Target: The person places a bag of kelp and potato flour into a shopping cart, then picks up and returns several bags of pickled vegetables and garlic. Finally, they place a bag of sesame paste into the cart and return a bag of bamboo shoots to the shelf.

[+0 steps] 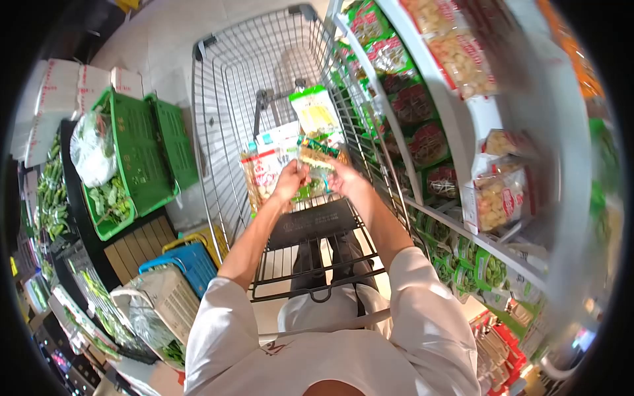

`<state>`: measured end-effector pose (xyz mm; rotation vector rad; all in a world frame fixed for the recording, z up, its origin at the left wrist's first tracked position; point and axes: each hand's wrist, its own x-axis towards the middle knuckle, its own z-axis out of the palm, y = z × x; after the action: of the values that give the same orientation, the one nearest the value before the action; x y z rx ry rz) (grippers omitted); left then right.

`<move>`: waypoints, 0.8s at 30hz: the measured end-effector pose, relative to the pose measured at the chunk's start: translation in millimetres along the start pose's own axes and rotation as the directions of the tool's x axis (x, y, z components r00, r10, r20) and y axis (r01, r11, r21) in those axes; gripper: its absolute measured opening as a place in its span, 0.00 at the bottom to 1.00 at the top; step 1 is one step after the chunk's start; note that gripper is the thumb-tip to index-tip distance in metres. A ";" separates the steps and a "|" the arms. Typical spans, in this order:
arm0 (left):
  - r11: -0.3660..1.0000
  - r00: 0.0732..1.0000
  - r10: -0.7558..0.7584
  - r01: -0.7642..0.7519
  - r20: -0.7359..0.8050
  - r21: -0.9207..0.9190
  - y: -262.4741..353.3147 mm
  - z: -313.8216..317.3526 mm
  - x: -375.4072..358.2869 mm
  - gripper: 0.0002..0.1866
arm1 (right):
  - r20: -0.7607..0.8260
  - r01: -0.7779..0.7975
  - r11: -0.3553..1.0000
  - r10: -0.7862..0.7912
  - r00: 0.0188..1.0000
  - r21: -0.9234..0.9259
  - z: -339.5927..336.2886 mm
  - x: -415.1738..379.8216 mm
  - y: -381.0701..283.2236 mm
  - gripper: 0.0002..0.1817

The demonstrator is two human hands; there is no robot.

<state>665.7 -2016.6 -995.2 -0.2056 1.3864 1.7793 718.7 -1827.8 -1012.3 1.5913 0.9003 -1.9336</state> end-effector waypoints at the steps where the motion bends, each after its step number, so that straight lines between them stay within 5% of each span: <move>1: 1.000 0.999 0.027 -0.027 0.033 -0.008 6.5 0.6 -14.0 0.07 | 0.049 0.032 0.998 -0.035 0.998 0.052 -2.2 -1.3 8.0 0.13; 5: 0.983 0.980 0.179 -0.181 0.086 0.016 48.9 11.4 -85.1 0.07 | 0.235 0.125 0.978 -0.163 0.958 0.170 18.4 -109.1 29.1 0.13; 6: 0.989 0.994 0.066 -0.077 0.088 0.126 80.1 15.5 -117.4 0.10 | 0.313 0.146 0.973 -0.196 0.929 0.176 23.2 -145.0 30.4 0.14; 7: 0.995 0.982 0.093 -0.097 0.167 0.015 78.9 12.4 -132.3 0.12 | 0.292 0.254 0.956 -0.288 0.912 0.150 33.4 -185.2 33.9 0.16; 9: 0.996 0.959 0.008 -0.034 0.283 0.086 94.0 1.7 -166.5 0.16 | 0.278 0.376 0.923 -0.385 0.880 0.087 23.4 -221.1 47.7 0.20; 15: 0.997 0.952 0.065 -0.050 0.300 -0.056 112.2 -1.9 -211.6 0.25 | 0.362 0.610 0.793 -0.567 0.740 -0.004 32.5 -317.9 94.0 0.28; 21: 0.942 0.912 0.334 -0.335 0.238 -0.036 112.0 22.7 -241.8 0.29 | 0.460 0.796 0.566 -0.661 0.593 -0.212 32.8 -304.4 134.6 0.27; 24: 0.922 0.881 0.368 -0.388 0.297 0.011 122.7 17.0 -254.8 0.32 | 0.466 0.782 0.544 -0.631 0.620 -0.304 30.5 -311.4 128.7 0.22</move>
<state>746.0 -2135.8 -751.1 0.3800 1.3332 1.9745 856.9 -1951.0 -729.1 0.5934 1.9371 -2.1001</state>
